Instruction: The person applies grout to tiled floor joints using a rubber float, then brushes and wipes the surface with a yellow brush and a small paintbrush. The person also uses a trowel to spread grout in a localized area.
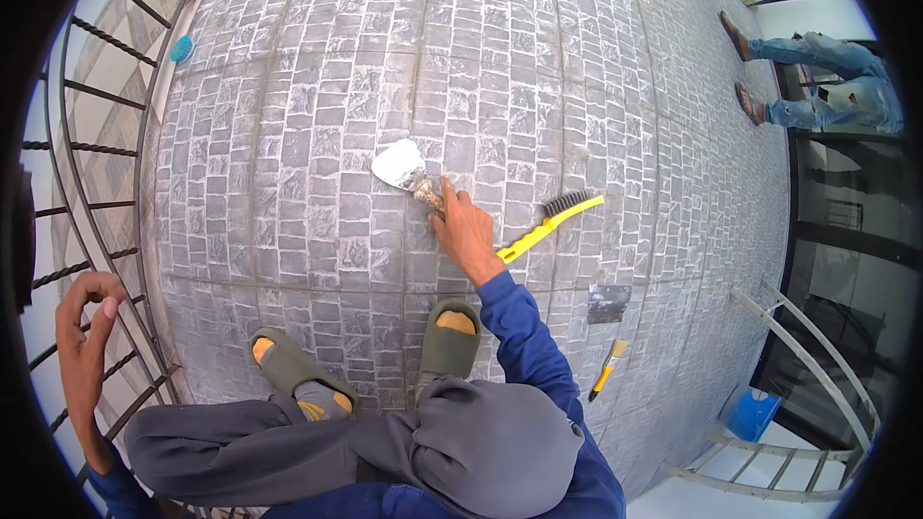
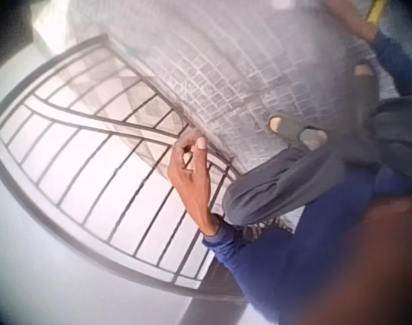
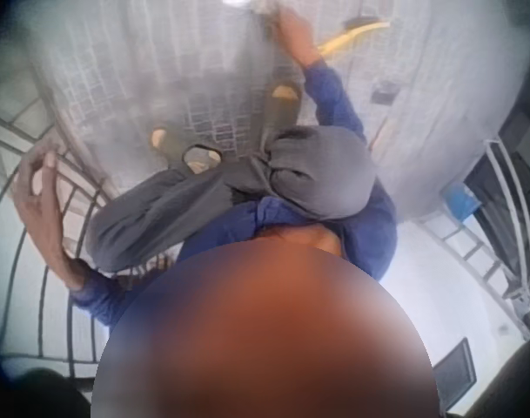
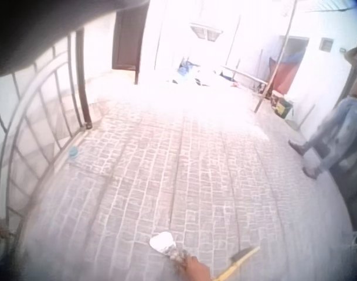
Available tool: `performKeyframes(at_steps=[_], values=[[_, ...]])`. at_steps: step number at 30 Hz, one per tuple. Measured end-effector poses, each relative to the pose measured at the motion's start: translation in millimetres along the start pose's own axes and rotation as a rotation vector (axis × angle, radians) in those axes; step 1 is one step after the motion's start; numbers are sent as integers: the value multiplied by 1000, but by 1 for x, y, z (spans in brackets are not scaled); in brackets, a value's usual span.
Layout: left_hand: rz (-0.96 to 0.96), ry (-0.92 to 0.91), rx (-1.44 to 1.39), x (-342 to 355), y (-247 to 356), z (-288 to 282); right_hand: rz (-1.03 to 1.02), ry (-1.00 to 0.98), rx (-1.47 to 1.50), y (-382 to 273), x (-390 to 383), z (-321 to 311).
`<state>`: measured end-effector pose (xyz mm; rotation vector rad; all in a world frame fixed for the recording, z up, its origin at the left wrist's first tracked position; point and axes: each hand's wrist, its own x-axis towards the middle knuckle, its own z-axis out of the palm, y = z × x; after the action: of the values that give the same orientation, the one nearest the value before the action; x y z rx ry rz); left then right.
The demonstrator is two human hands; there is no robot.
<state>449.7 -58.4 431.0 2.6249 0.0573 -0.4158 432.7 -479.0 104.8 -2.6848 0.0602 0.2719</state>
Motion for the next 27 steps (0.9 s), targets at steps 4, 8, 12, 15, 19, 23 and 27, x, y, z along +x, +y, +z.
performKeyframes(at_steps=[4, 8, 12, 15, 19, 23, 27], values=[[57, -69, 65, -37, 30, 7, -63, 46, 171, 13, -21, 14], [193, -391, 43, -4, 18, 17, 59, 180, 694, -3, -27, 17], [434, -329, -65, 30, 37, 60, 467, -279, 1725, -53, -15, -2], [926, -339, -38, 48, 71, 103, 420, -240, 2132, -105, 3, -14], [1295, -388, 52, 47, 96, 157, 335, -186, 2141, -135, 7, -31], [1512, -383, 387, 41, 88, 178, 362, -96, 2436, -122, 13, -52], [1100, -794, 565, 44, 71, 137, 427, 95, 2246, -78, 9, -72]])
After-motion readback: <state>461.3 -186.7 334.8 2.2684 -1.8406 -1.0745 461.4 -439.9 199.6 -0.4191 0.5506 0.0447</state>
